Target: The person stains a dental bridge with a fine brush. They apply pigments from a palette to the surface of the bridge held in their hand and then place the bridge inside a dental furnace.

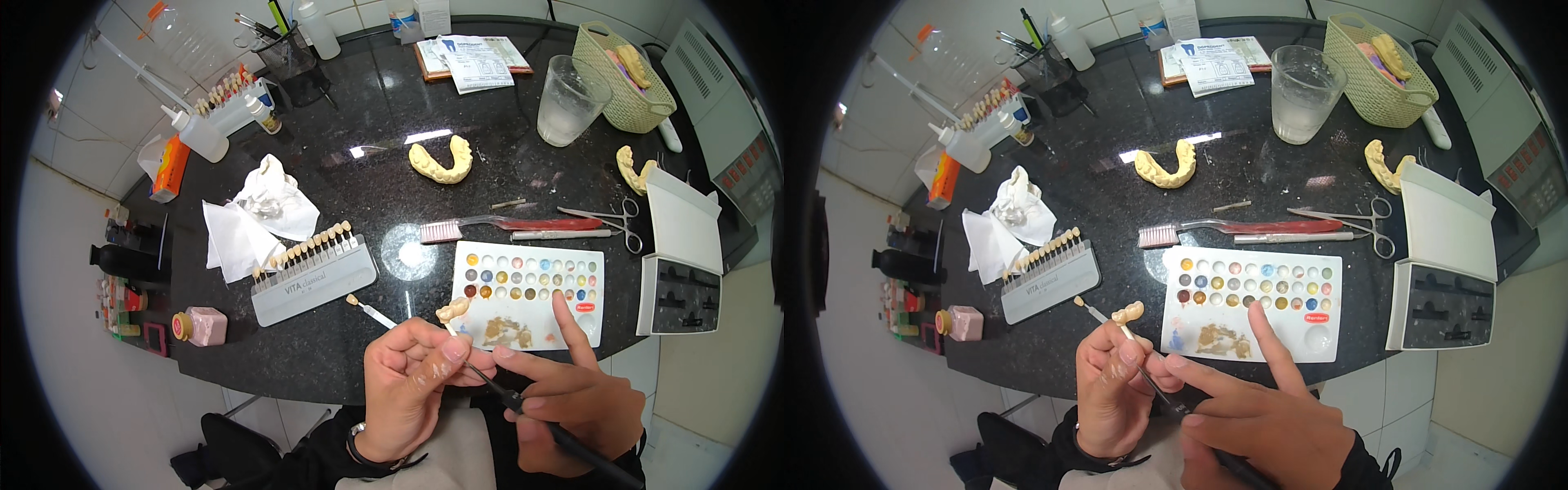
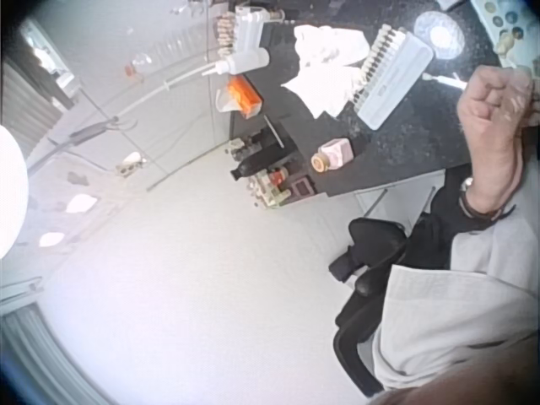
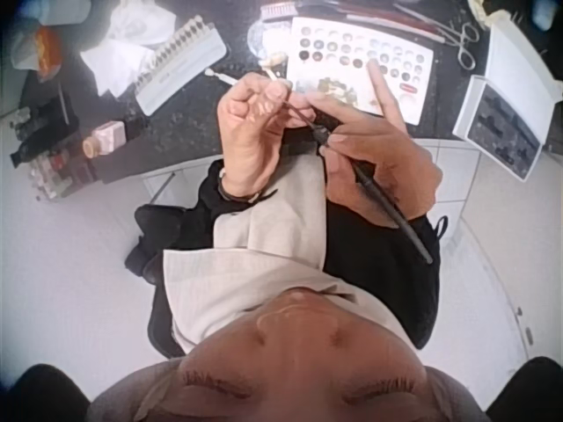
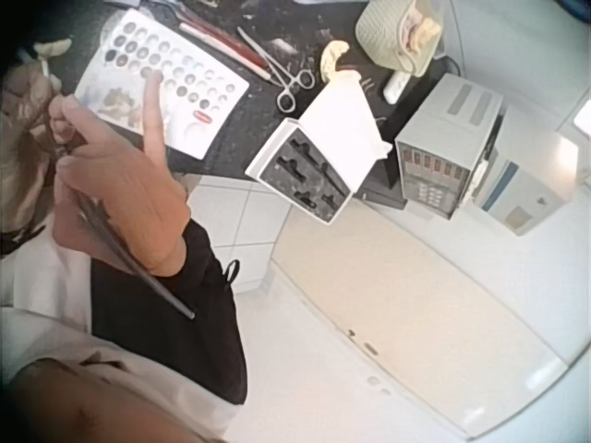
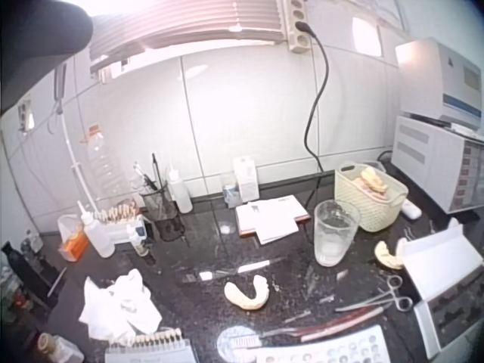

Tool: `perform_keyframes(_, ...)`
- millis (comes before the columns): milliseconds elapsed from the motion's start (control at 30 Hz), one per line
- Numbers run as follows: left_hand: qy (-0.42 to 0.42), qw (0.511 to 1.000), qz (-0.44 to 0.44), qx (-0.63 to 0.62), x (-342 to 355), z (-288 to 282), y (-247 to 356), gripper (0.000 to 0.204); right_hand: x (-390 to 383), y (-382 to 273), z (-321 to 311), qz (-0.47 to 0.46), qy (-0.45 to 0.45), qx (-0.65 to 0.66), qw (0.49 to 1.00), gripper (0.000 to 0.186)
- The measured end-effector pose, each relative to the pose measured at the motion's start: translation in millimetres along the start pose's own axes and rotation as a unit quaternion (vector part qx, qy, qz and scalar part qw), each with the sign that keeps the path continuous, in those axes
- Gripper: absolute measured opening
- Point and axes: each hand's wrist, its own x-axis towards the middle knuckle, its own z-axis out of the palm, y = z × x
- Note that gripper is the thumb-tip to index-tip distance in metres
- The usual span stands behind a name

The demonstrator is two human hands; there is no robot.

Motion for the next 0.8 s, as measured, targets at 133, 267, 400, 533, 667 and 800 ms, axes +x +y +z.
perform_keyframes(133,-0.004,1.0,-0.005,-0.001,4,2,-3,0.01,-3,-3,-3,0.041,0.051,0.078,0.995,0.017)
perform_keyframes(267,0.004,1.0,-0.018,-0.024,0,2,0,0.012,-1,3,5,0.086,0.114,0.139,0.98,0.021)
perform_keyframes(400,-0.015,0.998,-0.045,-0.048,-1,0,-1,0.013,2,10,4,0.086,0.11,0.12,0.983,0.025)
perform_keyframes(533,-0.038,0.993,-0.077,-0.079,-2,1,-2,0.014,1,11,11,0.078,0.155,0.16,0.972,0.026)
perform_keyframes(667,-0.045,0.991,-0.083,-0.1,-2,0,-2,0.014,2,17,11,0.131,0.134,0.239,0.953,0.028)
perform_keyframes(800,-0.059,0.986,-0.096,-0.122,-4,0,-2,0.013,5,22,13,0.135,0.122,0.262,0.948,0.03)
